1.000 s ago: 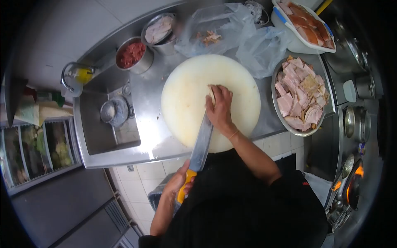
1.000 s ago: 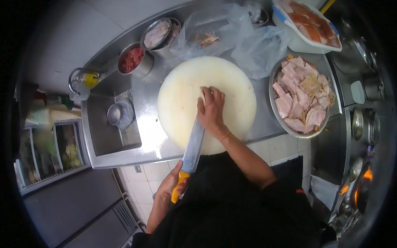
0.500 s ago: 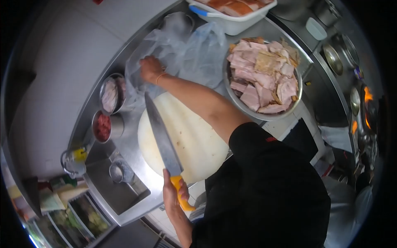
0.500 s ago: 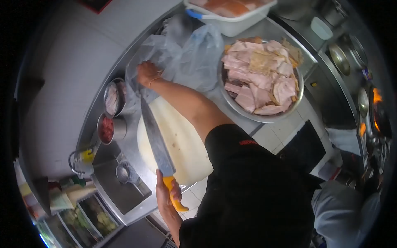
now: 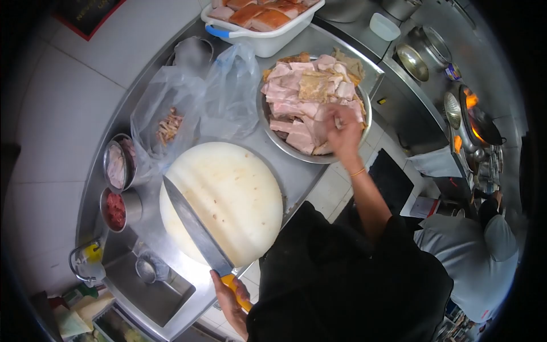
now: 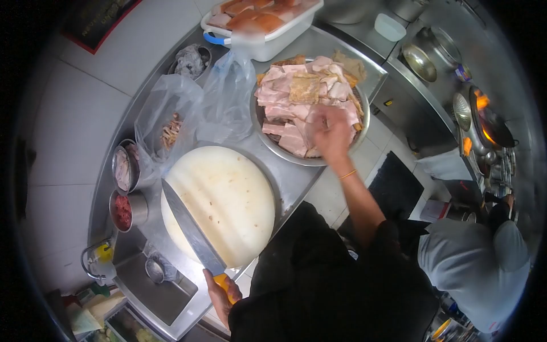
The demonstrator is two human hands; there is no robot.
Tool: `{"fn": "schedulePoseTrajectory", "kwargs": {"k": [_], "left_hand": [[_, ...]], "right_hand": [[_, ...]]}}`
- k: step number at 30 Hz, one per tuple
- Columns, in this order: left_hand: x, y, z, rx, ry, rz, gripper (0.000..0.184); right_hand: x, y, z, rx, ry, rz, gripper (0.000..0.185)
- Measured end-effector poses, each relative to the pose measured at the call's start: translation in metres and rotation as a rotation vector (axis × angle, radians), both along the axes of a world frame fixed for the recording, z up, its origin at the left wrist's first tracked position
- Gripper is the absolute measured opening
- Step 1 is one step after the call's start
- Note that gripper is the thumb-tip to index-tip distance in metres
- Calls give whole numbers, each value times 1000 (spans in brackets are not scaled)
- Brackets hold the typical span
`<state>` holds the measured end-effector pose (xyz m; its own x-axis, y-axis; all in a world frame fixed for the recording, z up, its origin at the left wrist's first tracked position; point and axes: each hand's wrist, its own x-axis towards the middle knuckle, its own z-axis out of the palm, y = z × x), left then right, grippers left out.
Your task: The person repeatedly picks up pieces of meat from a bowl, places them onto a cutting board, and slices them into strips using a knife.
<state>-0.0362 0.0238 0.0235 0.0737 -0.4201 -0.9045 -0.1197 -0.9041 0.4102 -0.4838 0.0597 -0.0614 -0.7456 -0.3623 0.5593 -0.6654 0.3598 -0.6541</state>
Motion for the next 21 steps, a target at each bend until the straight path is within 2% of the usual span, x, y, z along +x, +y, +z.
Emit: {"fn": "schedulePoseTrajectory", "kwargs": {"k": [1,3,6,9,10,13,18,21], "left_hand": [[1,-2,-3,-26,-18,-10,72],[2,-7,-6,-77,-64,-25,73],[13,-14,-14,-114,-15,-97,73],[9,-12,-12,-136,-21,-104,71],[6,-9,-12,-133,-27,-83,70],[12,-2,-19,-120,-34,-102,72],[26,10,-25,-104,-16,-139,73],[29,16,-23,-83,-46,-55,72]], "right_hand": [[-18,21,7,56,12,-48,15],[-39,43,19,83,-285,-223,22],[-45,66,18,71,-488,-129,29],[-24,79,20,339,-170,189,33],[-16,80,18,391,-166,275,34],[10,73,11,446,-98,300,33],[-5,73,0,506,-90,333,30],[-9,71,1,490,-73,382,31]]}}
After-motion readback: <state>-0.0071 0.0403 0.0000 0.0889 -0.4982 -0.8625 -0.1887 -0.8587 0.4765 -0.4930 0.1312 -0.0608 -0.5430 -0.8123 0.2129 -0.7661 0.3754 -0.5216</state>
